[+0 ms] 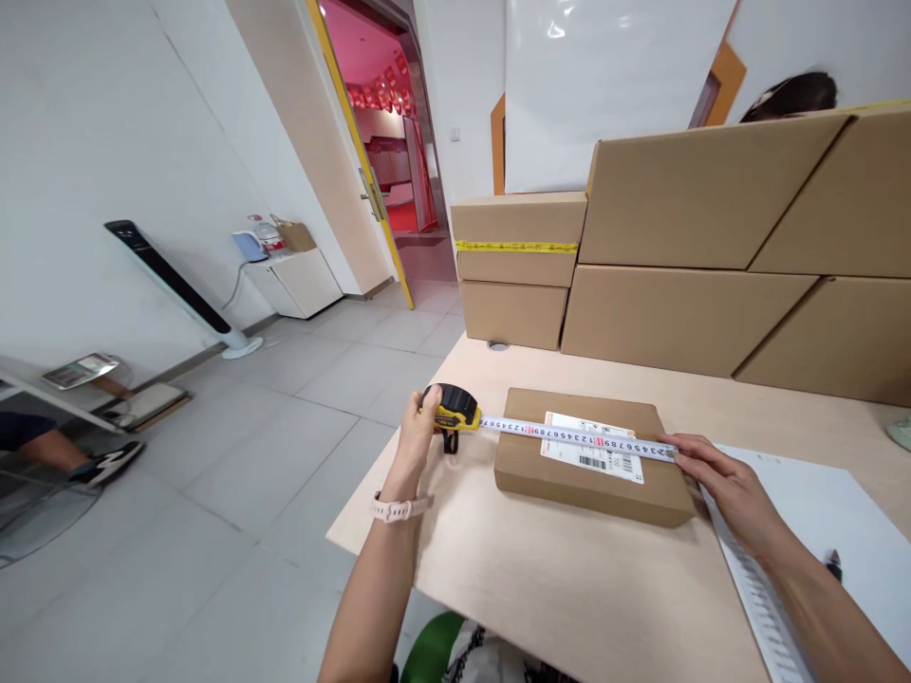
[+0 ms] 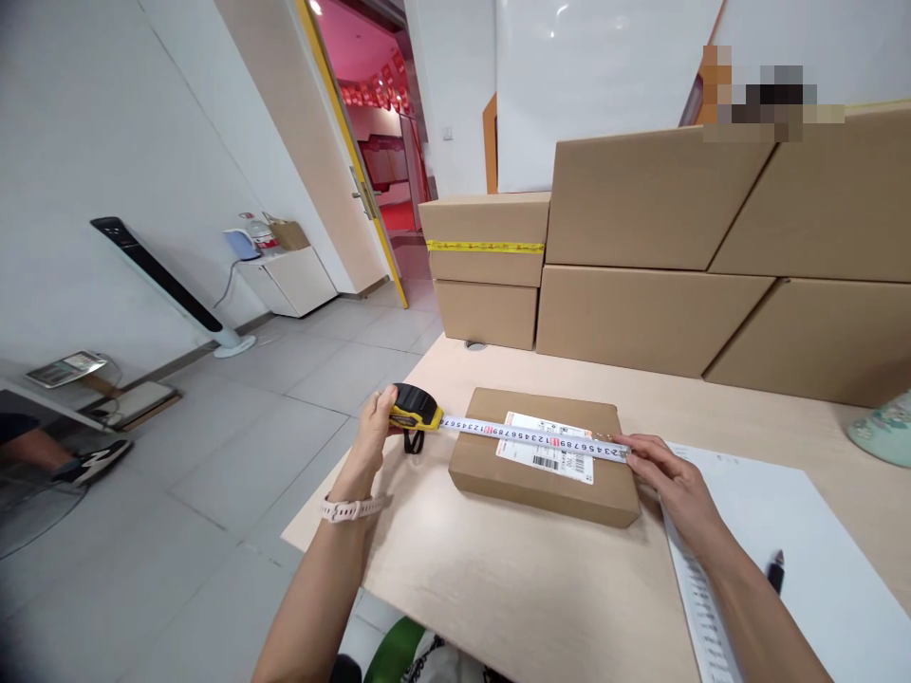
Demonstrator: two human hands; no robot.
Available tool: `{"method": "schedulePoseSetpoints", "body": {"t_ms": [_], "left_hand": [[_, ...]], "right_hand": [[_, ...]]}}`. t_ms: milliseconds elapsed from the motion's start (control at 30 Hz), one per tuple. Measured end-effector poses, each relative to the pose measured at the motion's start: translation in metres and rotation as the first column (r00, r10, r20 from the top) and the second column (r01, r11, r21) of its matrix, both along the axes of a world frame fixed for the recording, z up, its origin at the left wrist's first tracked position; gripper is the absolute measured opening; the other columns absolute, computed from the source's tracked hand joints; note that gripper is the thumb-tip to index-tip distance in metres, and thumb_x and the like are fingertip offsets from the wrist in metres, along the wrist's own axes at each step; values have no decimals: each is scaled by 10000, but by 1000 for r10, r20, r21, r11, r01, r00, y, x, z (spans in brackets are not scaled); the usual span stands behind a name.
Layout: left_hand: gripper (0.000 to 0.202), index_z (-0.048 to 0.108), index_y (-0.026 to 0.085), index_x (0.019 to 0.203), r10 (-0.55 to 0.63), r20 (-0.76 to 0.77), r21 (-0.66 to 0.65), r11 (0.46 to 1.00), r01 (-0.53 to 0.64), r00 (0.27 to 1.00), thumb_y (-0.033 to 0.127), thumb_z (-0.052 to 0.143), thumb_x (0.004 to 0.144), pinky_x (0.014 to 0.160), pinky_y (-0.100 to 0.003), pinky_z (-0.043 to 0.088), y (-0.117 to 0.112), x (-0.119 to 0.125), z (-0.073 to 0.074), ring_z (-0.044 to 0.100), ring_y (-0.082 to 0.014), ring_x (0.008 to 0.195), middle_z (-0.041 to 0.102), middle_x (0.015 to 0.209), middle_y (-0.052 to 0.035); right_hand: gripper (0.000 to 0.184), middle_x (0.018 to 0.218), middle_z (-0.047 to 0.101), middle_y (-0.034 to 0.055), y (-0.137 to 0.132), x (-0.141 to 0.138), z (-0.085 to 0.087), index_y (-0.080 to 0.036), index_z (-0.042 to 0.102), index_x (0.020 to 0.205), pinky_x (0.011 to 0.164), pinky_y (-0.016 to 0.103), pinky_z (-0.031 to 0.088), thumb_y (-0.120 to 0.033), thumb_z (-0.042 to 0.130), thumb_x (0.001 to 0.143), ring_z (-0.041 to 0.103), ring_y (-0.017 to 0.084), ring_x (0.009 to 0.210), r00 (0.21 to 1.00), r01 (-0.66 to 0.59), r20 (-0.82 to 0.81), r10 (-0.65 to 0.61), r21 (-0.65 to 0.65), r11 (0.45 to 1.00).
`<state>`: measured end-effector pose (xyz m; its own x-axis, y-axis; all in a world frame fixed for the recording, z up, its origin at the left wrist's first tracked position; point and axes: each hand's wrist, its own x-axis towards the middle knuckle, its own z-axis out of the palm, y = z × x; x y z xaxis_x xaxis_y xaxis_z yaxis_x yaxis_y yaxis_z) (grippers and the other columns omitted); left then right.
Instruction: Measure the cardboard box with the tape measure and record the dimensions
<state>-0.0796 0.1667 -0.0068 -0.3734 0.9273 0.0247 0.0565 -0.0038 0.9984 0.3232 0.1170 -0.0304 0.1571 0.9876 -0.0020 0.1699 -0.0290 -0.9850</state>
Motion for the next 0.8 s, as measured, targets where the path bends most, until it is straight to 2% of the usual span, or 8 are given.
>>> {"method": "schedulePoseSetpoints", "body": {"t_ms": [100,200,500,633,800], "left_hand": [[310,592,146,1087,0,-1,-6,1000,0,1000,412,542,935,657,-310,540,0,0,0,617,-140,757,634,966,-44],[309,593,145,1075,7,-3,-6,1000,-7,1000,416,539,936,645,-302,536,0,1,0,612,-135,742,632,950,-40],[306,598,142,1027,18,-3,-19,1000,-18,1000,428,532,939,597,-276,519,2,1,2,589,-115,668,622,868,-18],[317,598,141,1004,11,-2,-19,1000,-11,1000,443,523,940,592,-274,517,1,2,3,588,-114,660,617,839,-12],[317,595,142,1003,29,-4,-28,999,-29,1000,444,524,939,590,-273,514,0,3,5,586,-115,662,614,840,-11]], "right_hand": [[422,1155,695,61,0,-2,-1,-274,754,1025,821,329,545,-463,785,649,631,298,1065,979,11,-200,-39,-140,990],[456,1073,726,62,1,-4,-1,-268,724,1042,760,331,555,-408,802,614,668,276,956,952,26,-295,-81,-186,982],[294,905,737,28,3,-9,3,-247,698,841,573,272,503,-347,799,584,633,178,681,933,80,-326,-149,-218,973],[257,976,732,30,2,-12,7,-237,691,746,566,258,497,-348,818,553,631,173,707,921,101,-348,-177,-225,969],[253,984,736,43,2,-14,10,-237,700,716,566,282,505,-362,828,537,636,185,704,921,111,-345,-182,-216,970]]}}
